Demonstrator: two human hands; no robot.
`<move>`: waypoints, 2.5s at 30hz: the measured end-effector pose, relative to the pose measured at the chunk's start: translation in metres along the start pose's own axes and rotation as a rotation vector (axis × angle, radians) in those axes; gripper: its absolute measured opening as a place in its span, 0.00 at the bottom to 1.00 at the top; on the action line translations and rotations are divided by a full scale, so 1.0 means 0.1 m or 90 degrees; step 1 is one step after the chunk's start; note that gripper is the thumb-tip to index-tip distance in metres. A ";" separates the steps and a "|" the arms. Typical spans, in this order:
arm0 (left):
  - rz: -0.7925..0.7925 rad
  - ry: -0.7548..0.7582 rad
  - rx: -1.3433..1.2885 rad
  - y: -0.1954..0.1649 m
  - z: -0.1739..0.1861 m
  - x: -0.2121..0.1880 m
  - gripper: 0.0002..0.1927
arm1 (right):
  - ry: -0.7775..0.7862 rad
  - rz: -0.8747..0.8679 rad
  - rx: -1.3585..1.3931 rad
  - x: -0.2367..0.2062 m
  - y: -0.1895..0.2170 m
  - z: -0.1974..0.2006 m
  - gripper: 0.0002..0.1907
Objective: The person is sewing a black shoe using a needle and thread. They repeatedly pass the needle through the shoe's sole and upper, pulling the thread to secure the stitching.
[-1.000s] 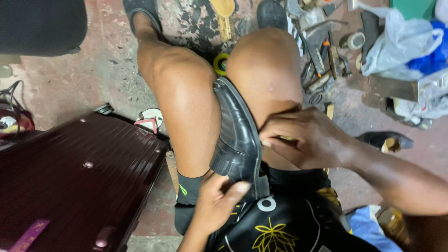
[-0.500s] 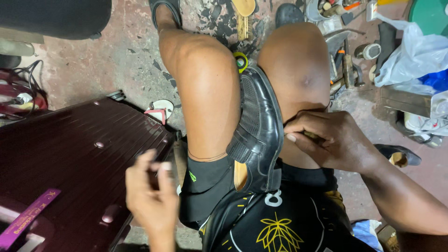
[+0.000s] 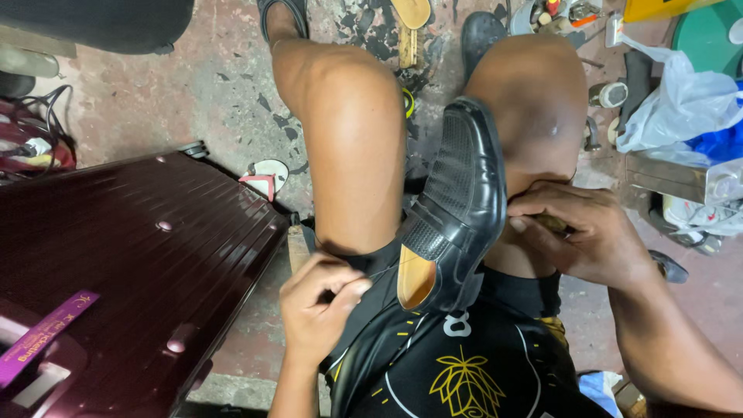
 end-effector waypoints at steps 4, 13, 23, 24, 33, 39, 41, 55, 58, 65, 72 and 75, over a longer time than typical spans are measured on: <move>0.019 0.072 -0.627 0.02 -0.09 -0.04 0.07 | 0.042 0.013 -0.023 -0.04 -0.01 0.05 0.11; 0.283 0.154 -0.171 0.28 -0.80 -0.07 0.12 | 0.101 0.002 0.022 0.01 0.07 0.11 0.13; 0.477 0.173 -0.348 0.79 -1.01 0.01 0.21 | 0.112 0.171 -0.148 0.24 0.30 0.26 0.16; 0.475 0.174 -0.348 0.80 -1.01 0.01 0.22 | 0.123 0.179 -0.158 0.27 0.30 0.27 0.16; 0.461 0.203 -0.426 0.81 -0.99 0.03 0.23 | 0.163 0.170 -0.185 0.33 0.30 0.28 0.17; 0.524 0.165 -0.474 0.71 -1.01 0.09 0.25 | 0.145 0.194 -0.159 0.33 0.23 0.26 0.18; 0.523 0.177 -0.493 0.67 -1.02 0.12 0.27 | 0.155 0.197 -0.157 0.34 0.21 0.25 0.19; 0.397 0.109 -0.308 0.59 -1.02 0.00 0.17 | 0.071 0.189 -0.304 0.19 0.36 0.05 0.11; 0.424 0.104 -0.314 0.60 -1.03 0.01 0.18 | 0.048 0.200 -0.310 0.23 0.31 0.10 0.07; 0.417 0.094 -0.362 0.84 -1.03 -0.07 0.09 | -0.036 0.206 -0.418 0.14 0.18 0.10 0.20; 0.380 0.166 -0.429 0.71 -0.91 -0.08 0.09 | -0.049 0.159 -0.466 0.13 -0.09 0.21 0.25; 0.350 0.218 -0.443 0.32 -0.83 0.04 0.14 | -0.058 0.093 -0.574 0.09 -0.24 0.44 0.25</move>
Point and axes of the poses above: each hand's wrist, its own x-axis towards the middle knuckle, its own z-axis out of the back of the hand, y = z × x, the point moved 3 cm from there along x, towards the middle knuckle, and after that the axes turned 1 degree about x, right-handed, at the moved point
